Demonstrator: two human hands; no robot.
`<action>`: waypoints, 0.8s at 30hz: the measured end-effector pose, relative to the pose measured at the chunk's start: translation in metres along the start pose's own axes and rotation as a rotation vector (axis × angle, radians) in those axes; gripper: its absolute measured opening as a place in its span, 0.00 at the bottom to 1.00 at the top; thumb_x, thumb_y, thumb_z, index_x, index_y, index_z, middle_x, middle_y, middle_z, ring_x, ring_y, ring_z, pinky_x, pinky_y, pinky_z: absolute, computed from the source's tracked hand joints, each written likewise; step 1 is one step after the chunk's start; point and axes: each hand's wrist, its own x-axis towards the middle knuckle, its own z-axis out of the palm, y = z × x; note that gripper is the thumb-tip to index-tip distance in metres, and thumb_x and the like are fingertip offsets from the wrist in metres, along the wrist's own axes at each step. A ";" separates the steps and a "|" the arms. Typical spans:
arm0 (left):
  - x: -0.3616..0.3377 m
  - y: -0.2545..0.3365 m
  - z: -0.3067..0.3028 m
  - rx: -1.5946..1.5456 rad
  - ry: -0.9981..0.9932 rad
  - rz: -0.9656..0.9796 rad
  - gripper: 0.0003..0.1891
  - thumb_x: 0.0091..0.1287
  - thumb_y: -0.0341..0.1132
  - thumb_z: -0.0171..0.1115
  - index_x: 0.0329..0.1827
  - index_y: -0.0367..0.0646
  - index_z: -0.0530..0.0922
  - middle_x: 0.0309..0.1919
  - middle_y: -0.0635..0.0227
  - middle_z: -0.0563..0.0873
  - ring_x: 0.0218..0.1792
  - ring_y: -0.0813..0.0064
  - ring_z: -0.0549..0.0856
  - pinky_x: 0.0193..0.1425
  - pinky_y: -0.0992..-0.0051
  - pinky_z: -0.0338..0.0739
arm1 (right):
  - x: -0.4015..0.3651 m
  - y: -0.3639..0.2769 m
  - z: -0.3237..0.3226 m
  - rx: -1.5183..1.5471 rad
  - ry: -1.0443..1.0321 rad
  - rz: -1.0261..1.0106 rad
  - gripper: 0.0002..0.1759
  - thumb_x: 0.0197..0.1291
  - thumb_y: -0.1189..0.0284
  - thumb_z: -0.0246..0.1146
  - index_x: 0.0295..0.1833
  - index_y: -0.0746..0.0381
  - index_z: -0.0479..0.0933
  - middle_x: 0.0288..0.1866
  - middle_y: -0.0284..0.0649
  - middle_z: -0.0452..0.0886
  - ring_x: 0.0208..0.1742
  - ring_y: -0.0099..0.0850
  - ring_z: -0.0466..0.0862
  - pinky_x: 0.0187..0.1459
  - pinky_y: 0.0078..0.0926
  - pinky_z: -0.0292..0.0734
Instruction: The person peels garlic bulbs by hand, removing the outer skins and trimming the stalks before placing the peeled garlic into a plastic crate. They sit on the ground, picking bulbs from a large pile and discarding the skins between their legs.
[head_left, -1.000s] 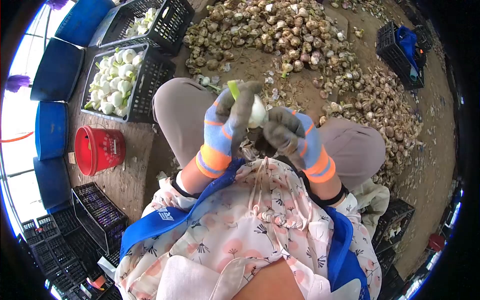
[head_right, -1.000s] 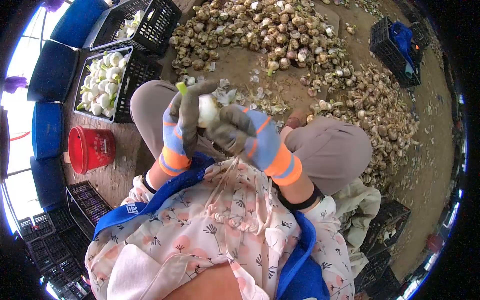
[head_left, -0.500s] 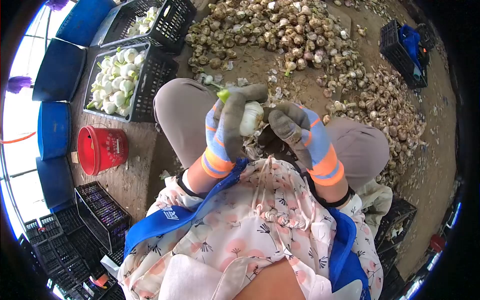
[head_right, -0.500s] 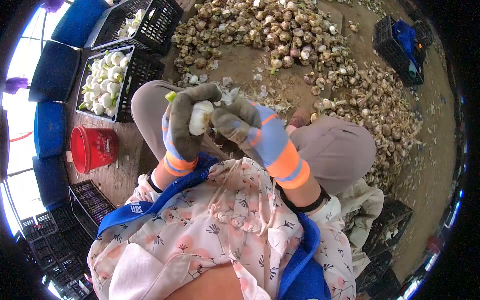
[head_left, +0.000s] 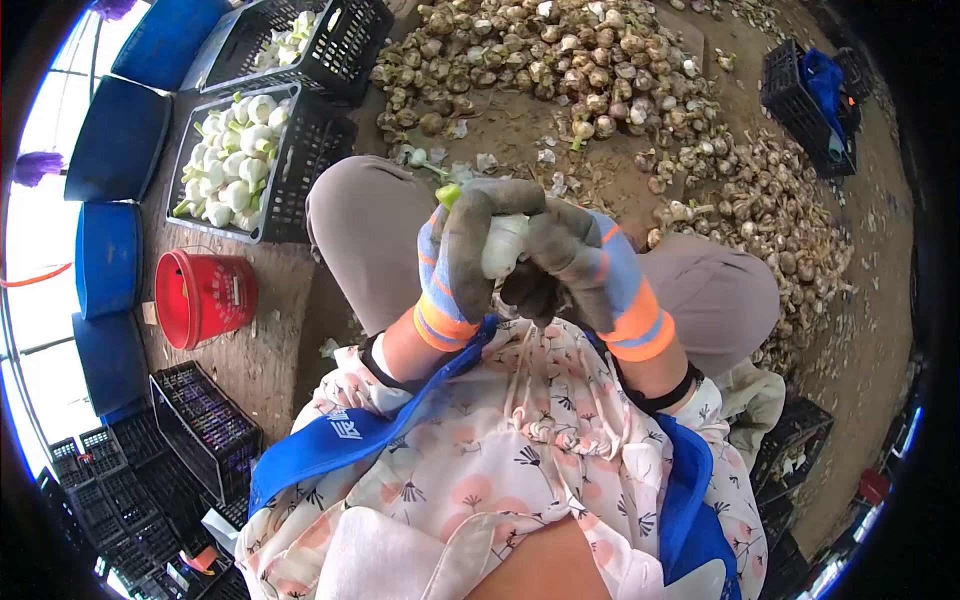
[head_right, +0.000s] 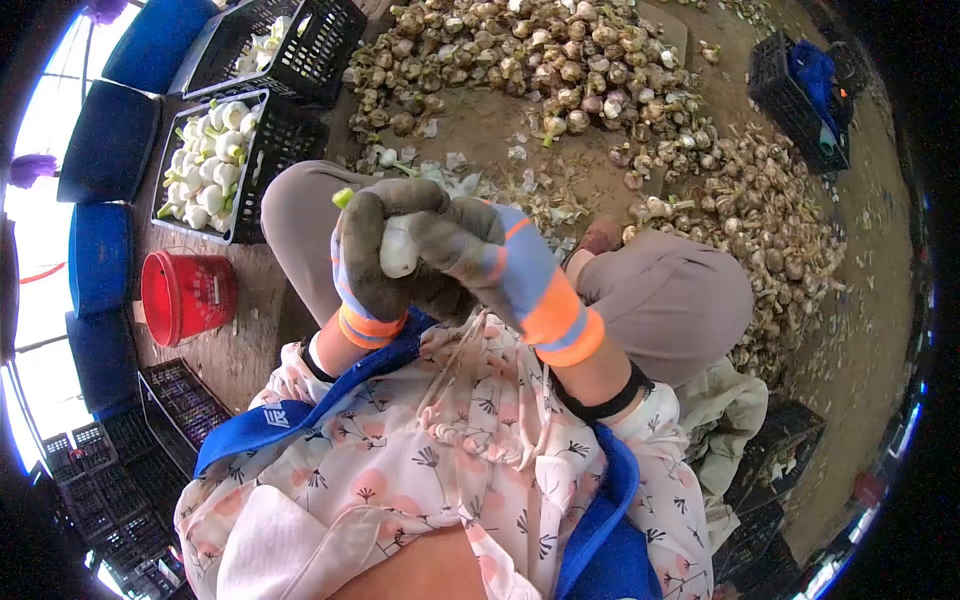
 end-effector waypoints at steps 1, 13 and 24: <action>0.001 -0.007 -0.004 -0.133 -0.018 -0.027 0.22 0.67 0.44 0.40 0.42 0.32 0.75 0.28 0.64 0.79 0.30 0.77 0.77 0.33 0.77 0.72 | 0.002 0.002 -0.001 -0.045 -0.012 -0.035 0.11 0.53 0.73 0.60 0.42 0.67 0.74 0.35 0.37 0.79 0.35 0.23 0.79 0.39 0.20 0.75; 0.017 -0.003 -0.022 -0.513 -0.131 -0.281 0.25 0.67 0.47 0.42 0.56 0.35 0.66 0.42 0.59 0.78 0.38 0.72 0.79 0.33 0.78 0.74 | 0.006 -0.003 -0.038 -1.351 0.514 -0.737 0.09 0.53 0.79 0.55 0.40 0.65 0.75 0.34 0.41 0.78 0.35 0.31 0.77 0.37 0.24 0.72; 0.033 -0.031 -0.014 0.091 -0.104 0.013 0.22 0.55 0.24 0.60 0.54 0.35 0.68 0.46 0.59 0.78 0.46 0.72 0.77 0.51 0.75 0.71 | 0.031 -0.005 -0.018 -1.710 0.178 -1.112 0.14 0.40 0.75 0.62 0.39 0.60 0.76 0.38 0.40 0.77 0.33 0.33 0.77 0.34 0.24 0.74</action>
